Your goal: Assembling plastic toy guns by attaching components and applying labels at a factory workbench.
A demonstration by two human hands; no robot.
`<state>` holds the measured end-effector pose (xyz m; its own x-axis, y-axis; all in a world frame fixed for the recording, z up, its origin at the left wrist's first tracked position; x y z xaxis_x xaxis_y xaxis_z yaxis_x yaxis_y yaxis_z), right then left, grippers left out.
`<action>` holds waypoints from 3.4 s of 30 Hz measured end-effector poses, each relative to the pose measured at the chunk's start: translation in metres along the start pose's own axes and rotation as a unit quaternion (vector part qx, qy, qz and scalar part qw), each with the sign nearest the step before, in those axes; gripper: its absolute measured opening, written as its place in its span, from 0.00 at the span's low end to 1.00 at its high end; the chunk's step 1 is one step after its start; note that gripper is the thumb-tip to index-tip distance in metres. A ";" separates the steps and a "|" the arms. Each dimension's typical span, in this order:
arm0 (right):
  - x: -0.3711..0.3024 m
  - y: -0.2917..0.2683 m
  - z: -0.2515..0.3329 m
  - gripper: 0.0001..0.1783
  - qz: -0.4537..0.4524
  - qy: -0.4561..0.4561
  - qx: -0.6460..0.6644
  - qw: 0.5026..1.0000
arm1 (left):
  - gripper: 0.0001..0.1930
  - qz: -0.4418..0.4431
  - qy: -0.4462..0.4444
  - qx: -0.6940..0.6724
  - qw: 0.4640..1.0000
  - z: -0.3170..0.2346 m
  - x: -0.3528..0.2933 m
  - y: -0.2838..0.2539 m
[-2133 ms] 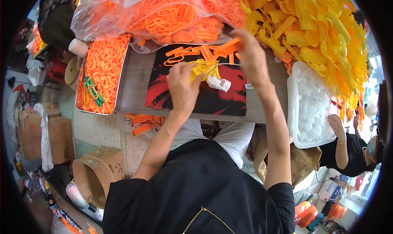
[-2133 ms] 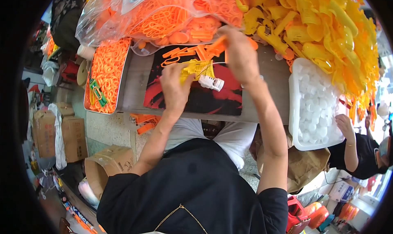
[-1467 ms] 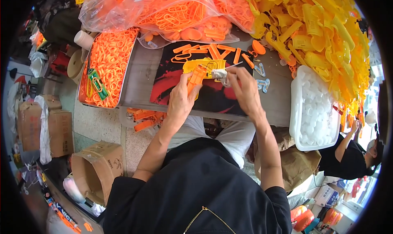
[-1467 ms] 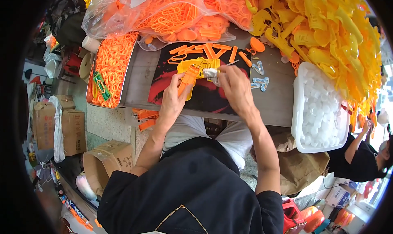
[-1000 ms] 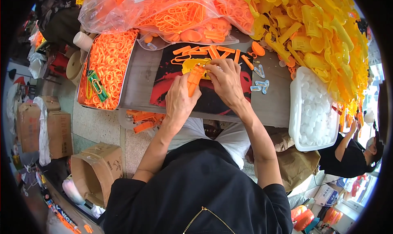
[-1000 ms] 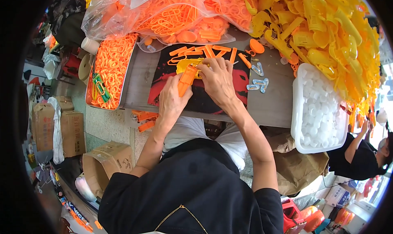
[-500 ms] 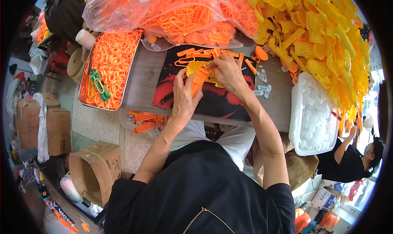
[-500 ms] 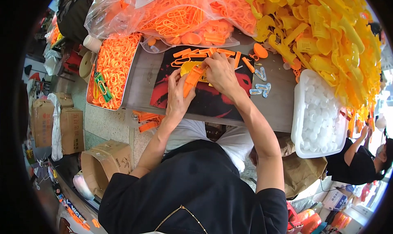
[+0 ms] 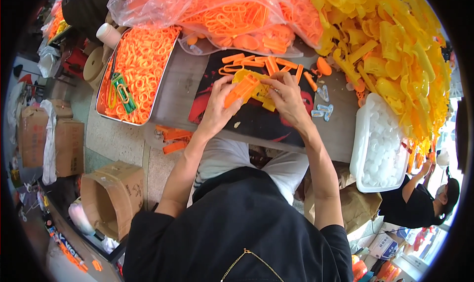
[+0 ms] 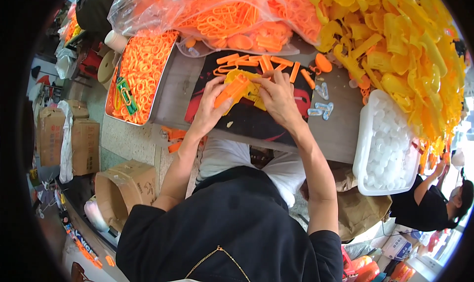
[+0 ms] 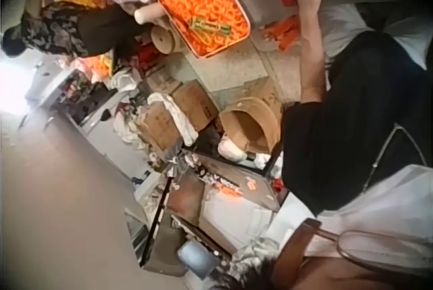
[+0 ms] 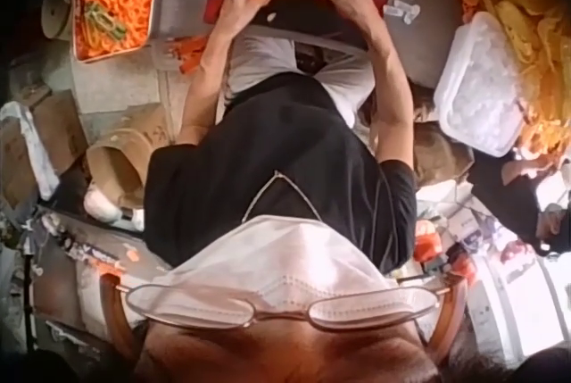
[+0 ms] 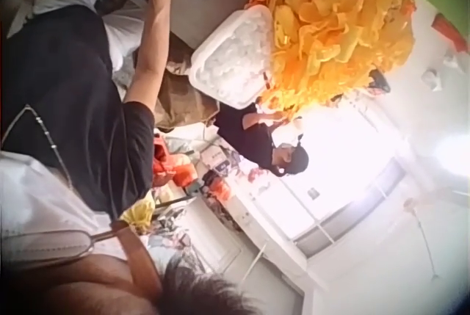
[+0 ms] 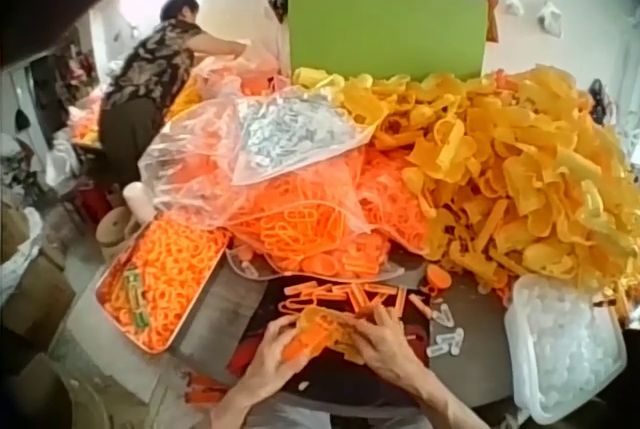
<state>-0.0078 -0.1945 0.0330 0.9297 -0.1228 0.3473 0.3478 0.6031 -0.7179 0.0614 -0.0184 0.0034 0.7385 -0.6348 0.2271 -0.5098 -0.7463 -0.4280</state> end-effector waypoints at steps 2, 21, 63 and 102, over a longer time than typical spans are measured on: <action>-0.003 -0.005 0.005 0.17 -0.014 0.002 -0.009 1.000 | 0.23 0.009 -0.027 -0.085 0.996 0.004 0.005 0.004; -0.006 0.005 0.011 0.12 -0.036 0.013 -0.088 0.995 | 0.27 -0.032 0.001 0.349 0.937 -0.040 0.003 0.014; -0.054 -0.023 0.018 0.19 -0.235 0.104 0.122 0.959 | 0.08 -0.017 0.175 0.134 0.975 -0.055 0.039 0.033; -0.020 0.010 -0.028 0.08 -0.202 0.137 -0.022 0.969 | 0.27 0.012 0.198 0.116 0.973 -0.047 0.056 0.033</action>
<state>-0.0198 -0.2082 0.0022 0.7117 -0.5506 0.4363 0.6894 0.4281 -0.5843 0.0648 -0.0880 0.0434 0.4754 -0.7139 0.5142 -0.3778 -0.6935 -0.6135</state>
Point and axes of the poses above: each hand's wrist, its own x-axis towards the middle knuckle, its own y-axis out of the palm, z = x × y, the point moved 9 cm from there along x, towards the middle knuckle, and after that the axes turned 5 degrees about -y, right-handed, at the moved point
